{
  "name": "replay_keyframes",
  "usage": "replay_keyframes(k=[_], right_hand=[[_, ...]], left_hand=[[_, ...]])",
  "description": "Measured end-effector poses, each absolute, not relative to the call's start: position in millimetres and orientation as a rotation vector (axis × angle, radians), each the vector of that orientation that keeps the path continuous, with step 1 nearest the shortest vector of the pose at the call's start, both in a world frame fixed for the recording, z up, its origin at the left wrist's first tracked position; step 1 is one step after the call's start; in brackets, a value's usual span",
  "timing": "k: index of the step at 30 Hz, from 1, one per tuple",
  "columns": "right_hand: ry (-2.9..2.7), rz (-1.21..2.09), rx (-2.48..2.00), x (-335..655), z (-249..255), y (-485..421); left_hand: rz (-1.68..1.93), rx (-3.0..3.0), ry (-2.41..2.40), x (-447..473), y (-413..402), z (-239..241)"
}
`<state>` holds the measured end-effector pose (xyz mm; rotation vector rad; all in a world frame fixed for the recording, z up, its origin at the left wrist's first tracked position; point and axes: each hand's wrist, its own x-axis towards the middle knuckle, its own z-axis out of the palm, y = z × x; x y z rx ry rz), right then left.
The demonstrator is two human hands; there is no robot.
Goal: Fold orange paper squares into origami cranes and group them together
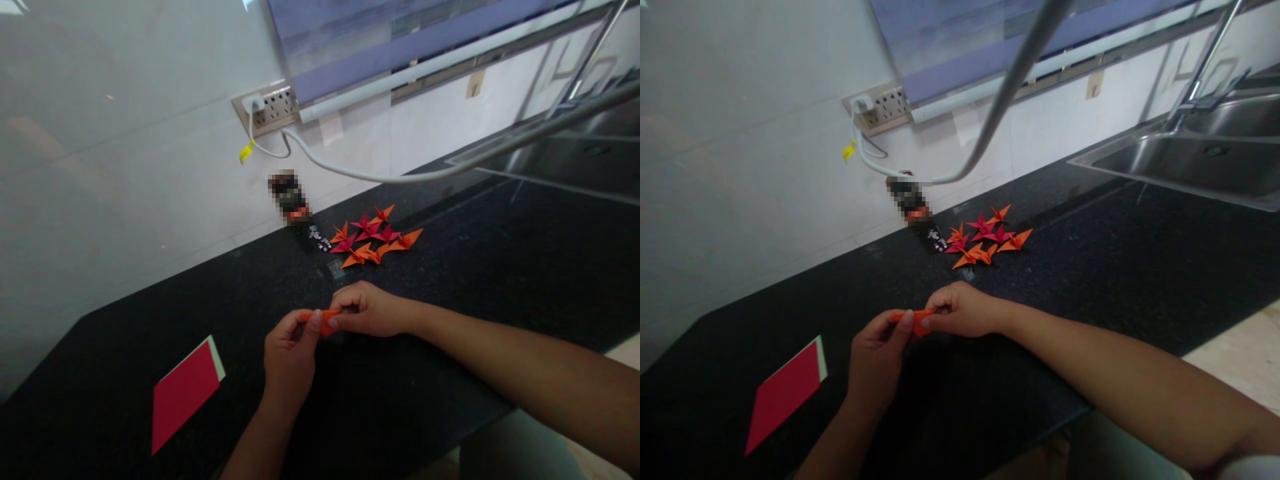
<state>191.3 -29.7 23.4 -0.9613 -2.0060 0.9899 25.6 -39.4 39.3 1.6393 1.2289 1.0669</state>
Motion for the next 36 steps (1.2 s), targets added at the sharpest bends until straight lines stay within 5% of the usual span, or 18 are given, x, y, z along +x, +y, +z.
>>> replay_keyframes(k=[27, 36], right_hand=[[-1.753, 1.134, -1.003, 188, 20, -31], [-1.537, 1.191, -0.969, 184, 25, -30]], left_hand=[[1.07, 1.236, 1.142, 26, -38, 37], [0.706, 1.448, 1.078, 26, -38, 32]])
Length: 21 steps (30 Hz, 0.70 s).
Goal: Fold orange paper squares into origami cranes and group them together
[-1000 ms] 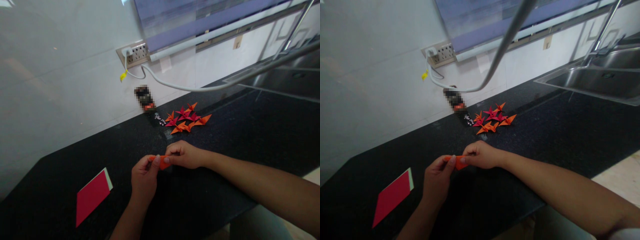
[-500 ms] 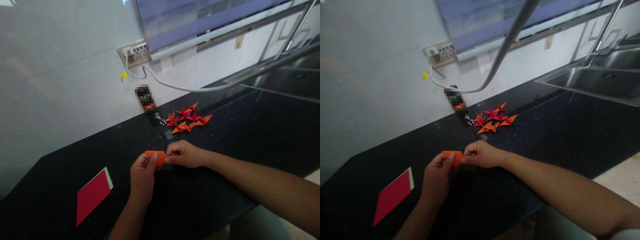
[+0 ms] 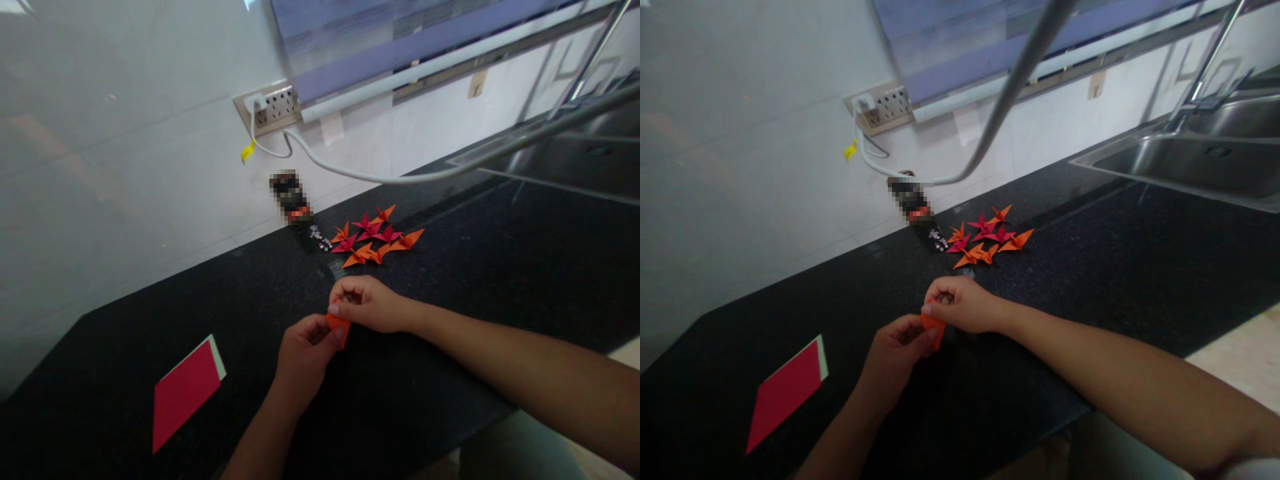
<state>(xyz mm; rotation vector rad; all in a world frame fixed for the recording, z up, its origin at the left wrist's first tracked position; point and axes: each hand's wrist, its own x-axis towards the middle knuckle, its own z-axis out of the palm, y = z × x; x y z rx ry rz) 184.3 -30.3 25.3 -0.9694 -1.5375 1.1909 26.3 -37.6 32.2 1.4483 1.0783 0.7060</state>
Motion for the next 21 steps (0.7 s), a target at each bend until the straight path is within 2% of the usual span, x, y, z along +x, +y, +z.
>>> replay_keyframes(k=[6, 21], right_hand=[[-1.41, 1.471, -0.82, 183.5, 24.5, -30.1], [-1.481, 1.369, -0.924, 185.9, 21.9, -29.8]], left_hand=[[0.841, 1.356, 1.174, 25.9, -37.3, 36.1], [1.017, 1.359, 1.172, 26.5, -38.4, 36.9]])
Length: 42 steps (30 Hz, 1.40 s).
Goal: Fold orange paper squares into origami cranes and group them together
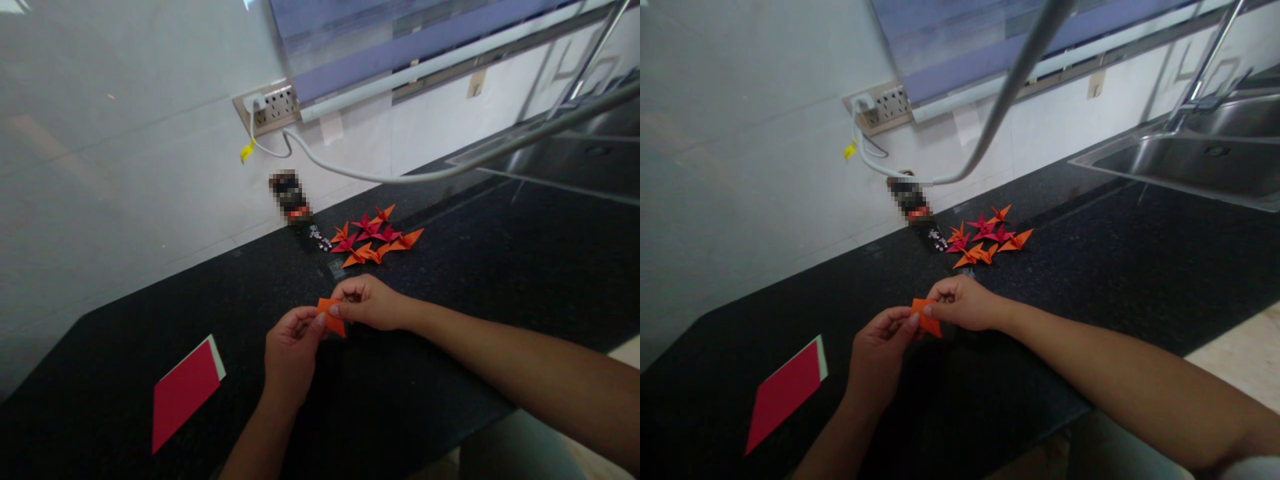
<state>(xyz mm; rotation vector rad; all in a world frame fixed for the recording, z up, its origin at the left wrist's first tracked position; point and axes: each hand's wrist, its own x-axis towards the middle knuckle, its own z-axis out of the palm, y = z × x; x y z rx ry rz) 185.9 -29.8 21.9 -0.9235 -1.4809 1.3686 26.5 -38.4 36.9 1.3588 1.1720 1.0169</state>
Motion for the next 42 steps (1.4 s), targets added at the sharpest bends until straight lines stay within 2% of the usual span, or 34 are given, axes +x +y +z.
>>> replay_keyframes(k=[25, 36, 42], right_hand=[[-1.456, 1.324, -0.861, 185.7, 22.7, -32.8], [-1.423, 1.487, -0.851, 185.9, 23.9, -31.7], [-1.454, 1.46, -0.834, 186.4, 21.2, -31.6]], left_hand=[[1.112, 1.307, 1.12, 25.3, -39.6, 34.4], [1.029, 1.252, 1.046, 24.1, -40.0, 32.1], [1.019, 1.225, 1.043, 24.7, -40.0, 32.6]])
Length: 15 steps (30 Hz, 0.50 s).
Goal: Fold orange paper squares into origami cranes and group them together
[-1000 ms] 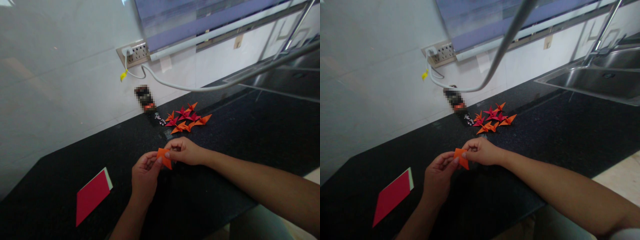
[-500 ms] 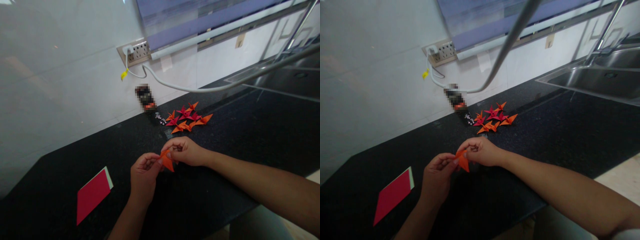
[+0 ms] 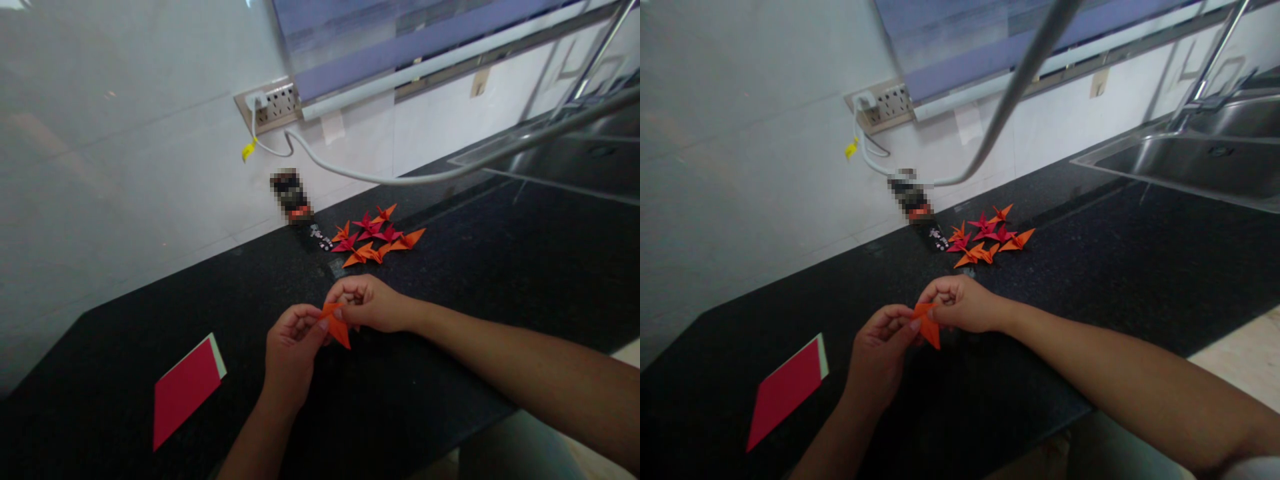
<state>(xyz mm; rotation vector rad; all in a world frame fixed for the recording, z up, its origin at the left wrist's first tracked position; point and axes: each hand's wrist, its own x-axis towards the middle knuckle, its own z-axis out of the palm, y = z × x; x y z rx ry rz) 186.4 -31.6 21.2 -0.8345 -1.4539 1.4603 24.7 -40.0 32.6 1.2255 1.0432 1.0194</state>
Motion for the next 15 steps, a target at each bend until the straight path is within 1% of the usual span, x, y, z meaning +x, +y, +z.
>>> replay_keyframes(k=[7, 15], right_hand=[[-1.478, 1.415, -0.821, 184.7, 19.8, -31.2], [-1.629, 1.312, -0.729, 187.2, 27.2, -33.9]], left_hand=[[1.032, 1.222, 1.022, 25.0, -38.0, 31.0], [1.004, 1.326, 1.063, 24.0, -39.8, 34.2]])
